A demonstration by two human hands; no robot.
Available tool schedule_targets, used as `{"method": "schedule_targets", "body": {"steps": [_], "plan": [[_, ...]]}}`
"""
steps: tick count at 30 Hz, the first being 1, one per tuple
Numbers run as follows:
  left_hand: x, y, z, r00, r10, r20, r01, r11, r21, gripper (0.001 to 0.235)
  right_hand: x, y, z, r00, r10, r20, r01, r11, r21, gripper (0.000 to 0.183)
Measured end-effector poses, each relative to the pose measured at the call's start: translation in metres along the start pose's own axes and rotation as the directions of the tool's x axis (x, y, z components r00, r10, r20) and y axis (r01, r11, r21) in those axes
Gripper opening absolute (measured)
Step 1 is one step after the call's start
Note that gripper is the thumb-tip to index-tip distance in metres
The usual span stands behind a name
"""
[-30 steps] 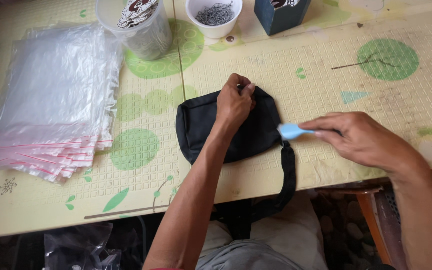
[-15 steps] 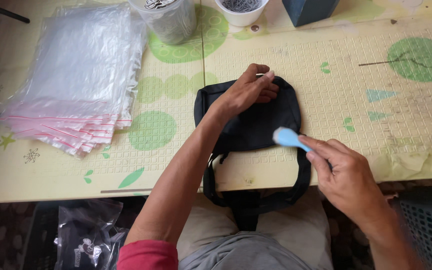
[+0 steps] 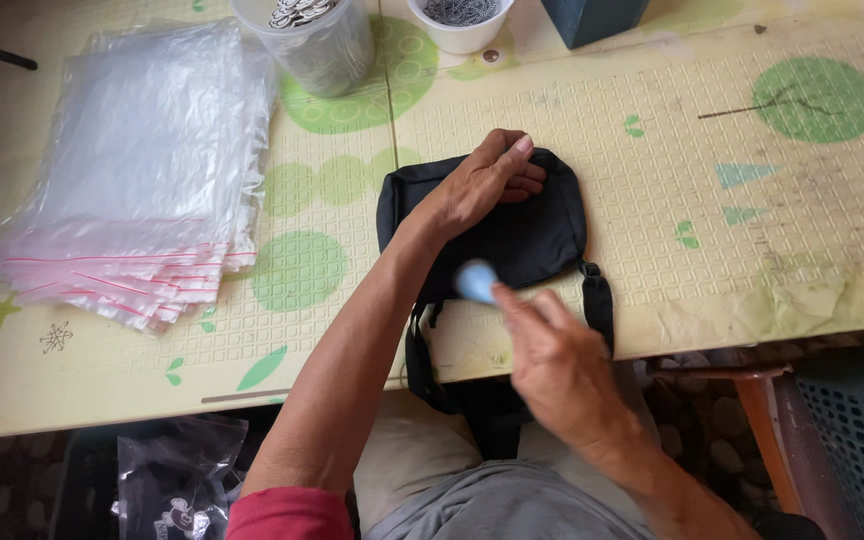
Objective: The person uses a light blue brush to clean the exterior of a black shoulder bag placed on a table. They brush the main body, the zipper area, and the attached strap, then flip the bag over to clean the other side. Finally, they open the bag's zipper and reach inside with their hands.
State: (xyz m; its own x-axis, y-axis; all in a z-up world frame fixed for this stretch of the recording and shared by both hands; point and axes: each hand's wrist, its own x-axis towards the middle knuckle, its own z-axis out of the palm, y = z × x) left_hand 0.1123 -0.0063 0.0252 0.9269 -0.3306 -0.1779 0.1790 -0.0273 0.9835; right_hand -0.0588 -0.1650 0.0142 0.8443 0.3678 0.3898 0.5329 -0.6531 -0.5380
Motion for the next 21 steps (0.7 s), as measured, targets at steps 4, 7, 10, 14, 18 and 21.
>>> {"method": "schedule_targets", "body": {"steps": [4,7,10,14,18,21], "plan": [[-0.034,0.019,0.003,0.998,0.045,0.039,-0.056,0.920,0.388,0.077,-0.013,0.056,-0.039,0.990,0.066,-0.123,-0.085,0.984,-0.154,0.042],[-0.069,0.018,0.011,0.947,0.265,0.182,-0.312,0.615,0.724,0.054,-0.020,0.067,-0.047,0.979,0.040,-0.199,-0.072,0.985,-0.155,0.037],[-0.101,0.010,0.013,0.928,0.295,0.227,-0.351,0.488,0.799,0.045,-0.021,0.071,-0.036,0.970,0.101,-0.220,-0.143,0.972,-0.185,0.034],[-0.113,-0.018,0.009,0.957,0.229,0.176,-0.268,0.476,0.838,0.029,-0.023,0.062,-0.022,0.950,0.162,-0.266,-0.183,0.981,-0.058,0.044],[-0.103,-0.027,0.003,0.941,0.290,0.175,-0.311,0.533,0.787,0.015,-0.021,0.046,-0.002,0.937,0.279,-0.211,-0.257,0.958,0.127,0.053],[-0.099,-0.034,-0.003,0.944,0.287,0.165,-0.310,0.593,0.743,0.015,-0.018,0.046,-0.003,0.919,0.331,-0.215,-0.293,0.937,0.191,0.038]]}}
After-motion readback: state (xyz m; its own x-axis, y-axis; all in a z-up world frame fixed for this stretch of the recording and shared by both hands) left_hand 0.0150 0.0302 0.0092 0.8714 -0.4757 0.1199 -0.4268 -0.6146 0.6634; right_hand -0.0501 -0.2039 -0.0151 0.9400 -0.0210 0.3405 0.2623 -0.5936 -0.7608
